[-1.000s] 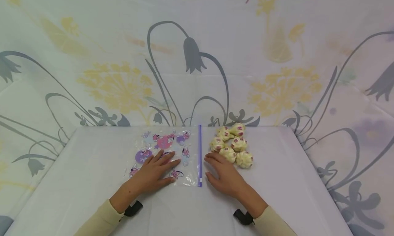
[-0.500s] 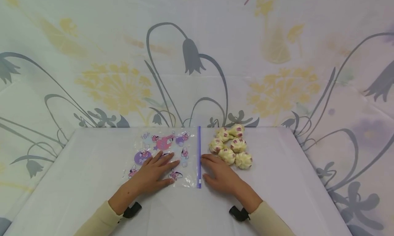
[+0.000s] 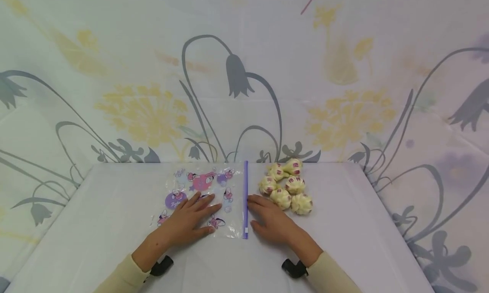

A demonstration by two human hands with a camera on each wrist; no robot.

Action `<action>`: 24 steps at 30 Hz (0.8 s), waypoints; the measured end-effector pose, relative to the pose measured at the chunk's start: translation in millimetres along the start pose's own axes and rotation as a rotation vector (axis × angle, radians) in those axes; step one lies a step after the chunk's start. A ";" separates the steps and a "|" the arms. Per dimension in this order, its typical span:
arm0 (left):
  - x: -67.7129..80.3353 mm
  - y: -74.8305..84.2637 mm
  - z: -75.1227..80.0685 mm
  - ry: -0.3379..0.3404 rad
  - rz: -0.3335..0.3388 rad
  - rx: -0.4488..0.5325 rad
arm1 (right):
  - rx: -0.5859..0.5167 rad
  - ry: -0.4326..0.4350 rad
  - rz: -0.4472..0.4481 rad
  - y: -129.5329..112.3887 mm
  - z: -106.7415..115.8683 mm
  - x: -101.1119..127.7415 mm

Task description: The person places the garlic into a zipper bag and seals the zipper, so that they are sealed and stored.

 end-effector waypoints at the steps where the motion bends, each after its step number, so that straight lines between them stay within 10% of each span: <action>1: 0.3 -0.3 -0.1 0.002 -0.001 0.000 | 0.001 -0.001 0.003 -0.1 -0.4 -0.7; 24: -2.9 0.6 0.1 -0.002 -0.032 0.001 | -0.015 0.000 0.038 3.7 -1.3 -4.7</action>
Point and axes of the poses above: each hand's wrist, its own x-axis away from the middle knuckle, its own z-axis out of the back of the hand, y = z × x, the point moved 6 cm from there along -x, towards the middle knuckle, and after that the axes turned 7 degrees about -z, right-handed, at the moved point
